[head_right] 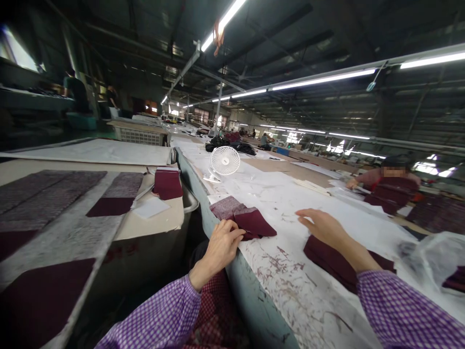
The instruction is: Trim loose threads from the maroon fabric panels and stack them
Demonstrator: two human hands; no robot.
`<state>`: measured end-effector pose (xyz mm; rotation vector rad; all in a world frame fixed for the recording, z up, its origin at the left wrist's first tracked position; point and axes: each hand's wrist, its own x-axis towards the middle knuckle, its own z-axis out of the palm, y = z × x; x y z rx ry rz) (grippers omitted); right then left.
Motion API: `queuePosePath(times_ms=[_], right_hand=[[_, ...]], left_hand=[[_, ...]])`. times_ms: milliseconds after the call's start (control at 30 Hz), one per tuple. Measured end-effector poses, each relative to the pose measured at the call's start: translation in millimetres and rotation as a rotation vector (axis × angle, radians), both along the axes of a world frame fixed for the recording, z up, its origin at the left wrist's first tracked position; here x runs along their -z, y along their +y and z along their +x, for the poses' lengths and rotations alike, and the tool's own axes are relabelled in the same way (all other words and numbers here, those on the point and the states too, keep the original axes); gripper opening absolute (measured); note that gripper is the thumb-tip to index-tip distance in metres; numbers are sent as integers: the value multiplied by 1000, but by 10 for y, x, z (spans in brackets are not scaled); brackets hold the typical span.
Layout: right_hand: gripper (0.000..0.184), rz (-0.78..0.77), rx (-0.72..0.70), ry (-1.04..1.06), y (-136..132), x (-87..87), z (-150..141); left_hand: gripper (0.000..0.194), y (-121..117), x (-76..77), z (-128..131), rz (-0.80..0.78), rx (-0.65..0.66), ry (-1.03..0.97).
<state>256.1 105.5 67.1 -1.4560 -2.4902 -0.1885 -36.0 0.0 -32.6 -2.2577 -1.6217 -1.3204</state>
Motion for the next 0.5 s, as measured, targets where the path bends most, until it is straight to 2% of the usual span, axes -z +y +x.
queuePosePath(times_ms=[100,167,233,300,500], right_hand=[[33,-188,-384,-22,-232,6,-725],[34,-197,-469,-27,-361,33,-1051],[24,-183,-451,-7,-408,71,-1212],[18,-211,-402,37,-368,107,-1245],[22,-265,-255,232,-124,181,-1138]], left_hand=[[22,-5,-11,-4,-10,-3,7],[22,-8,-15,-13,-15,4,15],[24,-10,-13,-27,-18,12,27],[24,-9,-7,-45,-17,22,46],[21,-23,-27,-64,22,43,132]])
